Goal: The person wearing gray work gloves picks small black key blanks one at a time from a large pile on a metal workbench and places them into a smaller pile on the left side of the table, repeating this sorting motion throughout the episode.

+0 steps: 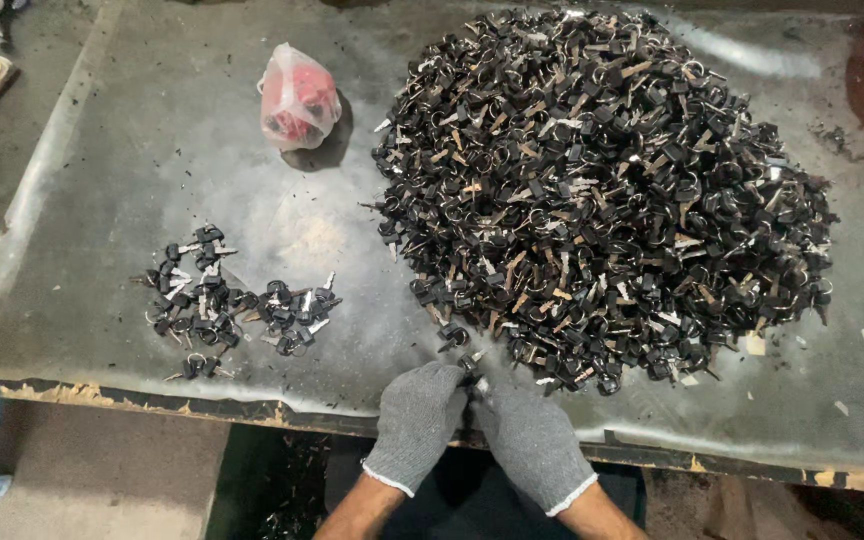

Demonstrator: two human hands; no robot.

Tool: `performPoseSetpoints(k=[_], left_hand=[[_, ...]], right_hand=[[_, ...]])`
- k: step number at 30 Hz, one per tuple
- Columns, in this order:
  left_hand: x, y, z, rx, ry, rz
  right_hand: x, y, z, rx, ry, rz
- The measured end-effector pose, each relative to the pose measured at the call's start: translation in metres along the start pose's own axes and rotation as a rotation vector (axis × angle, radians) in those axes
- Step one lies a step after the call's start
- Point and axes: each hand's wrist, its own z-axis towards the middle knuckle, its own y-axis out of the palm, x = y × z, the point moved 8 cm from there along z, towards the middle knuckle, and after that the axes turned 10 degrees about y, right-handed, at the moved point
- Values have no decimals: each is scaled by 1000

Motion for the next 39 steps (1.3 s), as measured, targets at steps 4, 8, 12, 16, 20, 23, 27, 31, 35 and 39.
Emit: performPoseSetpoints(k=[4,8,12,16,20,23,27,31,35,39], left_hand=[[0,1,0,-36,31,4],[-6,1,-2,4,6,7],[-9,10,-3,45,68,23],[-8,22,-4,-90,113,99],[-7,7,-4,31,74,22],[-9,8,-7,18,-13,-9],[4,5,-6,29,112,68],[5,1,-11,-23,37,11],[2,-11,-14,60,-60,11],[7,-9,-17,41,1,105]], right_hand=[[13,6,8,-191,163,-132],[10,2,9,-258,-10,-125],[13,10,15,-173,80,-233],[9,14,21,-100,17,-302],[33,26,20,-209,152,-129],[-3,21,3,173,-305,-325],[8,32,10,38,-72,-291],[7,11,23,-166,-216,45],[26,10,20,-63,38,131],[21,27,-8,21,-115,-132]])
